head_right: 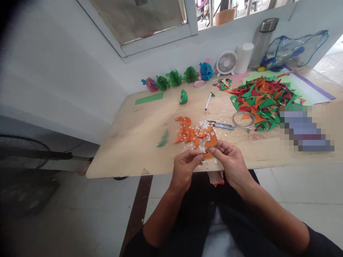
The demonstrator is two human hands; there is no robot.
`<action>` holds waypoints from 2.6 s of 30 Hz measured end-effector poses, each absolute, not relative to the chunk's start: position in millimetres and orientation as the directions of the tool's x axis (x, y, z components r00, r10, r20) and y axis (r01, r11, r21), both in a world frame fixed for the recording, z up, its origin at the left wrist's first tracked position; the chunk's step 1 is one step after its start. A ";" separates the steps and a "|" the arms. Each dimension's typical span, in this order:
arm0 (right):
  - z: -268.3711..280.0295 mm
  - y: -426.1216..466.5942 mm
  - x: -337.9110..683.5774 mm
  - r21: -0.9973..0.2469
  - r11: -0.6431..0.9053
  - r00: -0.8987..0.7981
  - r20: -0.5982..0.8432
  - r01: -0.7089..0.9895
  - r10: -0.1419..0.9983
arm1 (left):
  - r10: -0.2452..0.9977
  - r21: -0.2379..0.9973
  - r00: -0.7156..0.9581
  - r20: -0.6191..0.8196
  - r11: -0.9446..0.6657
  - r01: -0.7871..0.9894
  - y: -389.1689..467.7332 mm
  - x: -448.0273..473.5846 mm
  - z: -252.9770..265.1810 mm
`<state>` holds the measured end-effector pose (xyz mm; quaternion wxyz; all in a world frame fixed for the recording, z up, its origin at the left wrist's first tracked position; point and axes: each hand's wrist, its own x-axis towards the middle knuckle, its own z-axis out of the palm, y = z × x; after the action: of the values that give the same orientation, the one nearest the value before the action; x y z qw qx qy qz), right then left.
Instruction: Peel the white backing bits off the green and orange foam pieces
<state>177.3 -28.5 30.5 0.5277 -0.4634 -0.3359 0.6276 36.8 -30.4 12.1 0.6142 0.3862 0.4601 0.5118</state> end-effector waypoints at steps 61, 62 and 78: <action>19.9 -29.5 183.6 -0.892 0.047 0.014 0.059 0.450 0.998 | 0.833 0.522 0.423 0.358 -0.554 0.649 -1.9 27.3 38.5; 19.9 -29.3 183.7 -0.891 0.048 0.013 0.060 0.451 0.998 | 0.833 0.526 0.419 0.361 -0.553 0.646 -1.8 27.4 38.0; 17.7 -28.0 183.8 -0.968 -0.073 0.007 -0.074 0.241 0.997 | 0.937 0.767 0.256 0.237 -0.342 0.543 -4.5 30.5 28.4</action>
<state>183.8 -28.0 17.7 0.4162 -0.5745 -0.5387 0.4545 30.5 -4.5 28.4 0.2815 0.7408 0.4997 0.3498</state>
